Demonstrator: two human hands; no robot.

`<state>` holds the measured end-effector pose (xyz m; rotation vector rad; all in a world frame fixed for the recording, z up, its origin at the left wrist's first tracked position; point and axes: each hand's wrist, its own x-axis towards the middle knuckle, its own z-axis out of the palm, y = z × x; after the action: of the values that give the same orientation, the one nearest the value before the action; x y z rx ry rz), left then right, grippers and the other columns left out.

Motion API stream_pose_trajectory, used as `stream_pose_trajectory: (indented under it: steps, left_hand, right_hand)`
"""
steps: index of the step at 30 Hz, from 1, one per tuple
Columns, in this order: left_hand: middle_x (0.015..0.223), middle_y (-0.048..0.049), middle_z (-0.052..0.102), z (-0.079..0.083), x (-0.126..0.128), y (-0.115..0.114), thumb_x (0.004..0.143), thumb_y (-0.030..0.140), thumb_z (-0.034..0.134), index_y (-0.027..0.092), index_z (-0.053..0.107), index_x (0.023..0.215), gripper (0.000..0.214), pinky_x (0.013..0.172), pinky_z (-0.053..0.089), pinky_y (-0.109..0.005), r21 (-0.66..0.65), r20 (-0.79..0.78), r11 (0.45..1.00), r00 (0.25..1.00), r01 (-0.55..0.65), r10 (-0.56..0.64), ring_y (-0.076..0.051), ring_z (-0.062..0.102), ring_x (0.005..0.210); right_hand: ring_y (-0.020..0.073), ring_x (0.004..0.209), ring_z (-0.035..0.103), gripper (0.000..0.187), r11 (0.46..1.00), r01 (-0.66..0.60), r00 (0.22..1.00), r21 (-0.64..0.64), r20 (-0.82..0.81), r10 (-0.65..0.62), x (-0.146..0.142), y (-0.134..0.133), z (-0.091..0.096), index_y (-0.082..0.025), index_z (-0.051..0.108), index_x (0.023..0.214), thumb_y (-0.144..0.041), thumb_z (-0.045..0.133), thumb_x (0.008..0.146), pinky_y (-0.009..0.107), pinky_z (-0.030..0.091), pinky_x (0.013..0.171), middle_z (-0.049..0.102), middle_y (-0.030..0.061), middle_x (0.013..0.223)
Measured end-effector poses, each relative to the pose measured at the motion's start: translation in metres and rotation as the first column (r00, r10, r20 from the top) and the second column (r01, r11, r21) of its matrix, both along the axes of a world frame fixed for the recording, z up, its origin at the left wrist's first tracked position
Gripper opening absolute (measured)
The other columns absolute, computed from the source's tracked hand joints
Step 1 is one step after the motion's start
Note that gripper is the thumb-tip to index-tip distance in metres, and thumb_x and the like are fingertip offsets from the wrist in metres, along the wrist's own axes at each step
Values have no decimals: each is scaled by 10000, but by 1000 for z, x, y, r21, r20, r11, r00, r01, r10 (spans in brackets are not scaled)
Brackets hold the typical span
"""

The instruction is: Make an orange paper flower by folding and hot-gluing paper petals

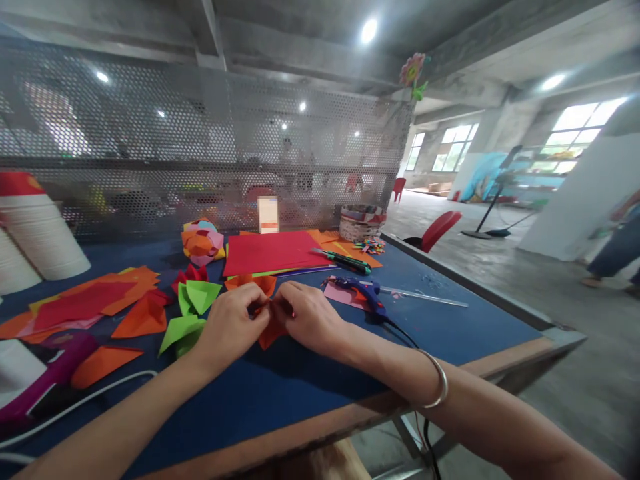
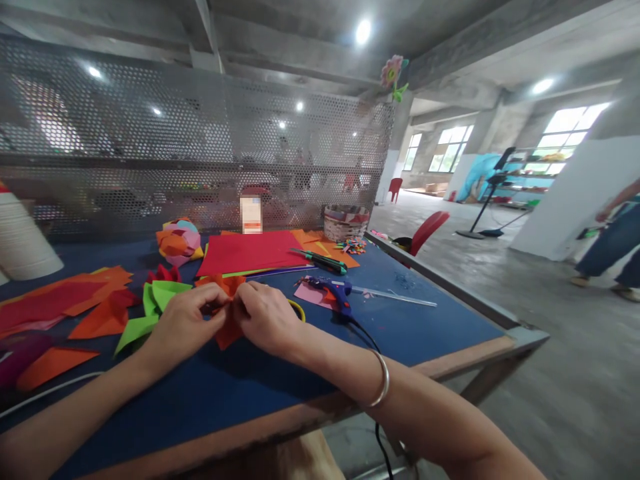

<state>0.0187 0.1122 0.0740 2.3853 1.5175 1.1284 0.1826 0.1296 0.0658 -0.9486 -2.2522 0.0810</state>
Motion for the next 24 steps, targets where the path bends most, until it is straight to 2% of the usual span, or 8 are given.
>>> stream_pose_trajectory:
  steps: [3, 9, 12, 15, 18, 20, 22, 24]
  left_hand:
    - [657, -13, 596, 1, 1, 0, 742, 173, 477, 196, 530, 629, 126, 611, 385, -278, 33, -14, 999, 1000, -4, 4, -156, 540, 624]
    - [705, -20, 646, -2, -3, 6, 740, 173, 499, 193, 582, 681, 103, 636, 412, -276, -52, 13, 998, 999, 46, -46, -163, 582, 661]
    - [663, -11, 616, -2, -3, 5, 718, 161, 499, 194, 548, 636, 102, 612, 395, -277, -28, -3, 999, 1000, 25, -25, -155, 551, 625]
    - [644, -2, 604, 1, -1, 2, 715, 175, 501, 198, 540, 621, 104, 595, 389, -273, -1, 40, 1000, 999, 8, -8, -147, 534, 604]
    - [644, 2, 621, 5, -2, 2, 727, 225, 523, 197, 573, 652, 95, 584, 403, -269, -23, 151, 999, 987, -46, 49, -146, 548, 592]
    - [637, 4, 625, 8, -4, 4, 724, 263, 540, 196, 586, 667, 99, 578, 418, -268, -47, 250, 994, 963, -94, 103, -147, 561, 586]
    - [618, 12, 617, 10, -7, 7, 707, 284, 551, 200, 577, 657, 101, 578, 434, -267, -65, 345, 990, 928, -127, 142, -148, 570, 580]
    - [607, 21, 608, 9, -8, 10, 685, 289, 559, 206, 560, 648, 91, 583, 448, -265, -85, 422, 988, 894, -129, 153, -147, 579, 581]
  right_hand:
    - [122, 660, 486, 148, 1000, -6, 1000, 3, -18, 6, 0, 0, 1, -178, 534, 754, -38, 531, 801, 234, 327, 599, 581, 10, 734]
    - [128, 695, 508, 157, 999, -23, 1000, -21, -11, 23, 2, 5, -1, -176, 544, 780, -37, 511, 846, 238, 344, 628, 594, 20, 770]
    - [132, 700, 515, 159, 1000, -27, 1000, -11, -2, 26, 2, 4, -1, -173, 544, 783, -26, 513, 839, 244, 339, 628, 596, 22, 771]
    - [135, 728, 536, 142, 999, -45, 996, -30, -73, 43, 2, 3, 2, -172, 551, 798, -52, 512, 862, 249, 361, 652, 616, 31, 803]
    - [134, 776, 570, 38, 988, -59, 975, -142, -221, 27, 1, 2, 5, -176, 563, 923, -178, 527, 914, 255, 404, 697, 646, 40, 884]
    - [135, 774, 580, 159, 964, -63, 956, -257, -293, -15, 1, 2, 5, -174, 546, 1017, -296, 553, 915, 264, 425, 699, 658, 42, 910]
    - [133, 724, 576, 253, 927, -69, 948, -369, -312, -54, 0, 4, 2, -168, 541, 1011, -380, 589, 882, 263, 430, 657, 661, 36, 870]
    - [127, 679, 568, 216, 900, -79, 946, -429, -317, -69, 0, 7, -1, -168, 548, 914, -362, 613, 847, 250, 421, 615, 654, 22, 804]
